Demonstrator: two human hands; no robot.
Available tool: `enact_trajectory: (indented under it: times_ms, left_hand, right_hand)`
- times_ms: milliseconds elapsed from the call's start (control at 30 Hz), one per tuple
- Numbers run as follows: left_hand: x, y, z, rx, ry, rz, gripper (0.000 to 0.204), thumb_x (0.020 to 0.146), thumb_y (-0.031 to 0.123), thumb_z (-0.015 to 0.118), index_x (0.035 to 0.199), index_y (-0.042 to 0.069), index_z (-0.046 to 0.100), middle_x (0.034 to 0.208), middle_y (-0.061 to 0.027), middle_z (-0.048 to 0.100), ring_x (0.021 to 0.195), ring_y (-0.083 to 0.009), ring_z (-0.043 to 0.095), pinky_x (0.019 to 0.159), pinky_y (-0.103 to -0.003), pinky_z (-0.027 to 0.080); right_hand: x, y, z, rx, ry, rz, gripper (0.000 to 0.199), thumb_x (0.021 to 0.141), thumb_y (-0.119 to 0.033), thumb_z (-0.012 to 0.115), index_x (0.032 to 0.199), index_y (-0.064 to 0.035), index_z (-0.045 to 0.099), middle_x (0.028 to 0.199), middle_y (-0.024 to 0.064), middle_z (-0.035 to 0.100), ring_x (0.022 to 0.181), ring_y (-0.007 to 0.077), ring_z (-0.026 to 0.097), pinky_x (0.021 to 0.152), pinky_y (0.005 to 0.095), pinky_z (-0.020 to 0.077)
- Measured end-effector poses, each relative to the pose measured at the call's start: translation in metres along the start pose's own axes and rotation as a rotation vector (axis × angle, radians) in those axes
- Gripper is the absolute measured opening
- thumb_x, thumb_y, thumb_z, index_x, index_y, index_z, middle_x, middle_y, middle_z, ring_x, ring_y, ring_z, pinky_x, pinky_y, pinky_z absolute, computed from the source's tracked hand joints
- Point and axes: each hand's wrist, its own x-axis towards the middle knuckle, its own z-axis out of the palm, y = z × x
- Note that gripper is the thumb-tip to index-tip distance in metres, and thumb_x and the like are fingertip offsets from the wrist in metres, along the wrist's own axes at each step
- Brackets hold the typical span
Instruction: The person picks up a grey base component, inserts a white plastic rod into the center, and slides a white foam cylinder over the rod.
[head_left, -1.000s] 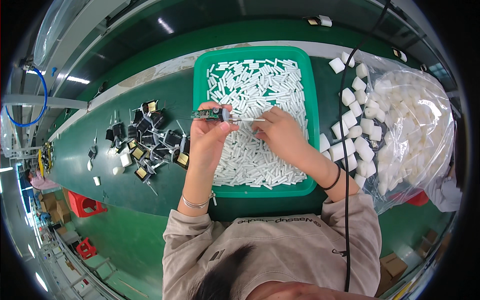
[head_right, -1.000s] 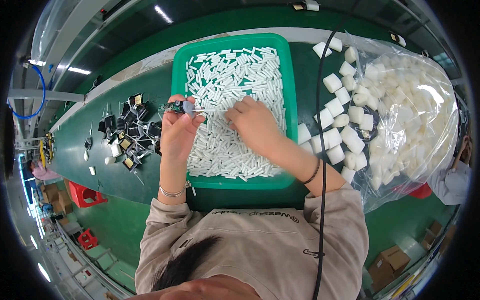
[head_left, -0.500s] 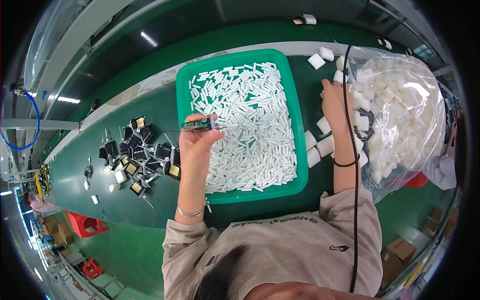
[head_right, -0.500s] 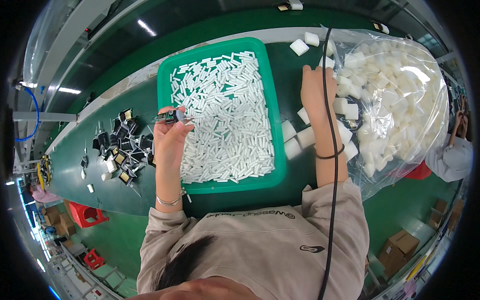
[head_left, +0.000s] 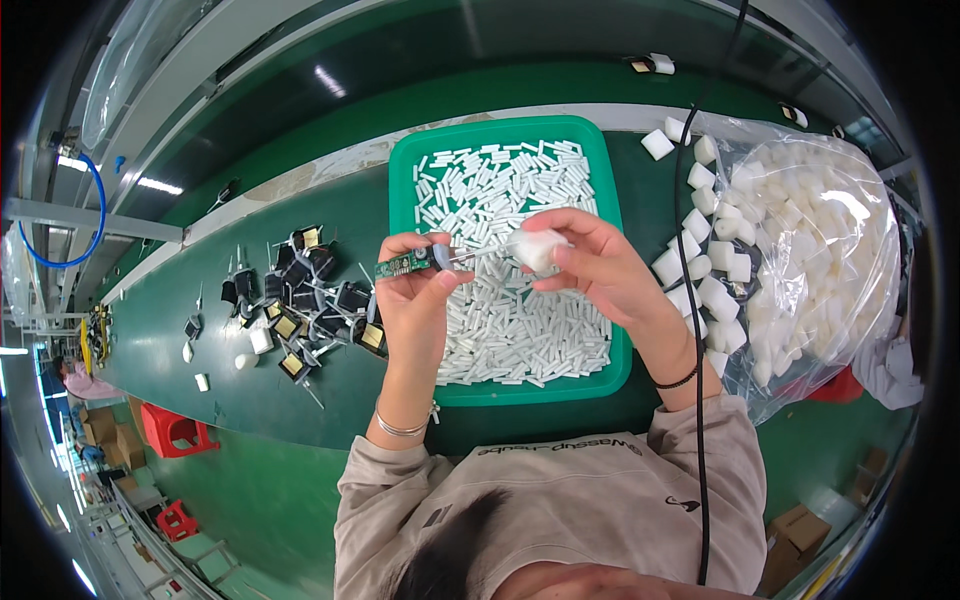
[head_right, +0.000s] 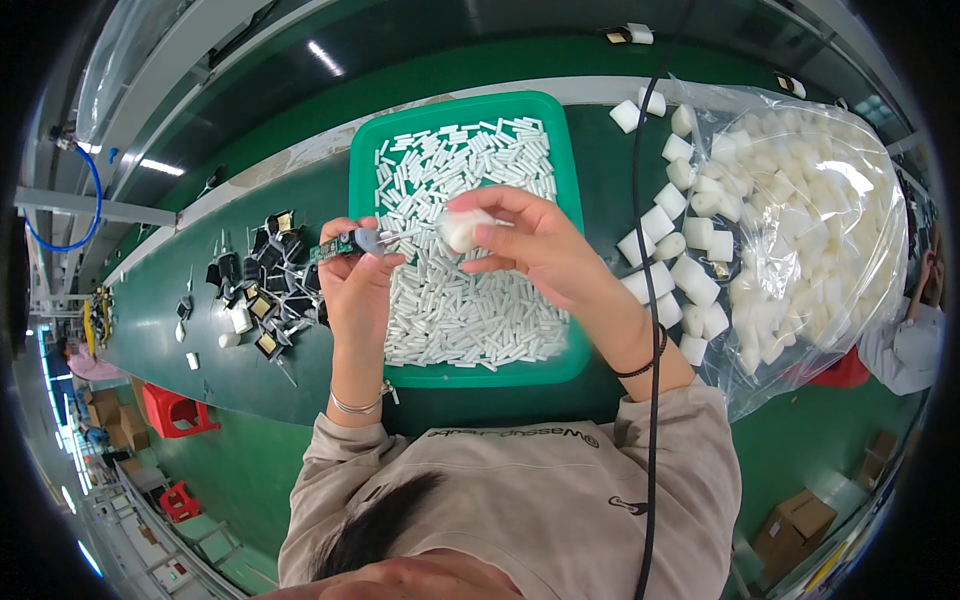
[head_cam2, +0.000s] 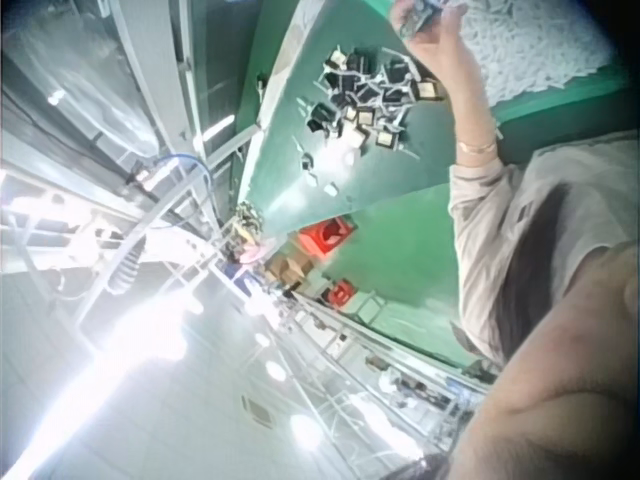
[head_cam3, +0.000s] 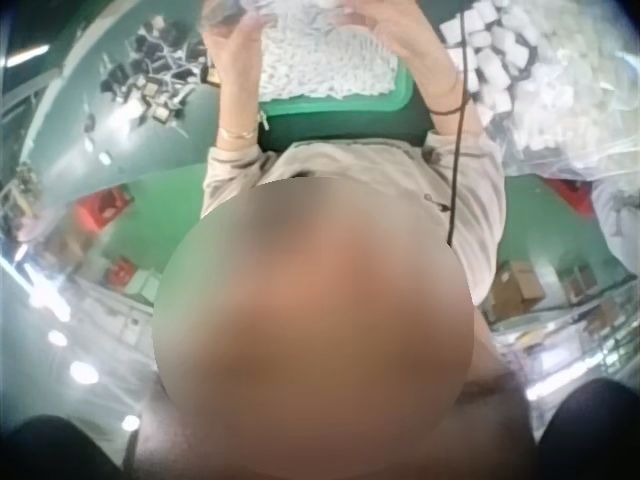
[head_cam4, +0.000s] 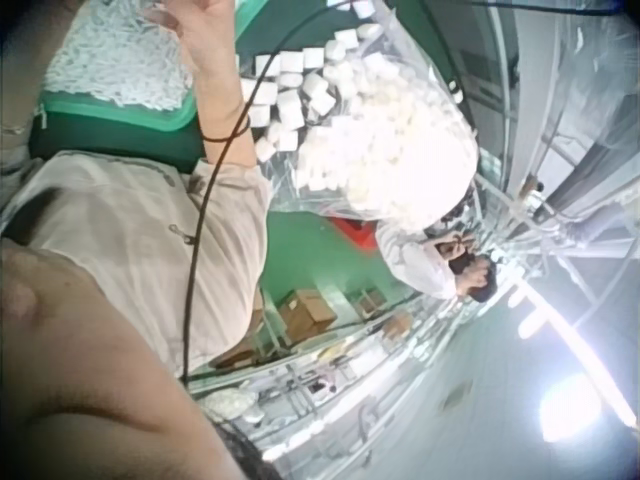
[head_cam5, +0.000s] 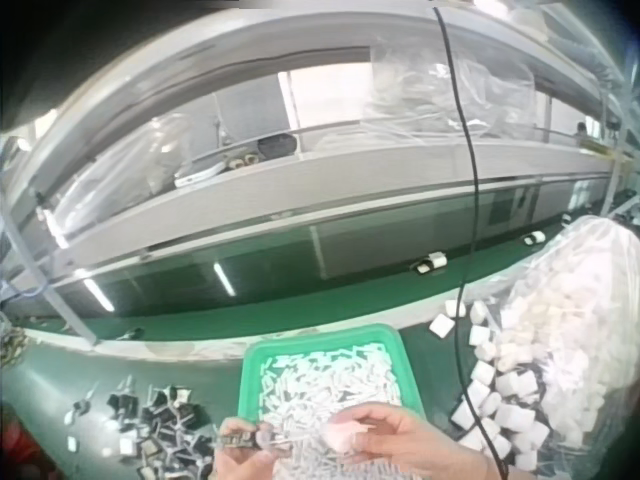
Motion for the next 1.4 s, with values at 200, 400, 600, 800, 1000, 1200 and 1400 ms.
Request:
enact_trajectory:
  times_ms: [200, 400, 600, 800, 1000, 1200, 1400]
  left_hand:
    - [-0.008, 0.004, 0.006, -0.055, -0.044, 0.061, 0.038, 0.067, -0.009, 0.062, 0.097, 0.004, 0.044, 0.099, -0.0108, 0.050, 0.085, -0.0161, 0.054, 0.072, -0.034, 0.054]
    - [-0.012, -0.006, 0.011, 0.014, -0.054, 0.036, 0.037, 0.063, -0.013, 0.063, 0.090, 0.004, 0.044, 0.097, -0.0102, 0.051, 0.088, -0.0162, 0.054, 0.073, -0.031, 0.053]
    - [-0.016, -0.006, 0.018, 0.469, -0.046, 0.067, 0.038, 0.060, -0.011, 0.067, 0.088, 0.003, 0.047, 0.095, -0.0111, 0.057, 0.085, -0.0151, 0.056, 0.077, -0.026, 0.047]
    - [-0.016, -0.009, 0.015, 0.244, 0.087, 0.034, 0.034, 0.063, -0.014, 0.062, 0.090, 0.002, 0.047, 0.099, -0.0121, 0.055, 0.085, -0.0149, 0.056, 0.077, -0.026, 0.048]
    - [-0.013, -0.009, 0.008, 0.211, 0.040, 0.063, 0.035, 0.063, -0.014, 0.061, 0.092, 0.003, 0.048, 0.101, -0.0109, 0.054, 0.089, -0.0141, 0.053, 0.075, -0.026, 0.049]
    - [-0.013, -0.007, 0.008, 0.351, 0.074, 0.009, 0.035, 0.061, -0.011, 0.066, 0.090, 0.003, 0.051, 0.100, -0.0112, 0.056, 0.091, -0.0146, 0.054, 0.073, -0.027, 0.051]
    - [-0.011, -0.003, 0.006, 0.416, -0.088, 0.028, 0.036, 0.060, -0.013, 0.068, 0.090, -0.001, 0.052, 0.096, -0.0138, 0.058, 0.091, -0.0182, 0.058, 0.072, -0.028, 0.053]
  right_hand:
    - [-0.003, 0.007, 0.007, -0.152, -0.079, -0.056, 0.033, 0.081, -0.007, 0.056, 0.114, -0.0029, 0.050, 0.114, 0.0097, 0.051, 0.097, 0.0176, 0.054, 0.077, 0.0302, 0.0510]
    - [-0.006, 0.020, 0.027, 0.019, -0.019, -0.143, 0.033, 0.087, -0.009, 0.047, 0.119, -0.0026, 0.044, 0.118, 0.0095, 0.047, 0.103, 0.0162, 0.050, 0.080, 0.0303, 0.0496]
    - [-0.006, 0.024, 0.024, 0.021, -0.028, -0.186, 0.037, 0.089, -0.010, 0.044, 0.124, -0.0038, 0.039, 0.123, 0.0064, 0.044, 0.107, 0.0131, 0.046, 0.086, 0.0284, 0.0426]
    - [-0.007, 0.022, 0.022, -0.154, -0.008, -0.232, 0.036, 0.087, -0.007, 0.046, 0.123, -0.0033, 0.041, 0.124, 0.0060, 0.044, 0.108, 0.0120, 0.043, 0.083, 0.0255, 0.0388]
    - [0.002, 0.031, 0.003, -0.593, -0.108, -0.414, 0.041, 0.081, -0.001, 0.049, 0.122, -0.0062, 0.043, 0.124, 0.0080, 0.045, 0.107, 0.0150, 0.046, 0.085, 0.0276, 0.0396]
    - [-0.001, 0.031, 0.016, -0.539, 0.117, -0.456, 0.059, 0.068, 0.009, 0.057, 0.123, -0.0077, 0.041, 0.117, 0.0102, 0.046, 0.087, 0.0153, 0.056, 0.075, 0.0269, 0.0459]
    - [-0.007, 0.025, 0.017, -0.683, 0.182, -0.501, 0.069, 0.064, 0.011, 0.060, 0.126, -0.0086, 0.038, 0.108, 0.0108, 0.048, 0.078, 0.0145, 0.059, 0.071, 0.0251, 0.0475]
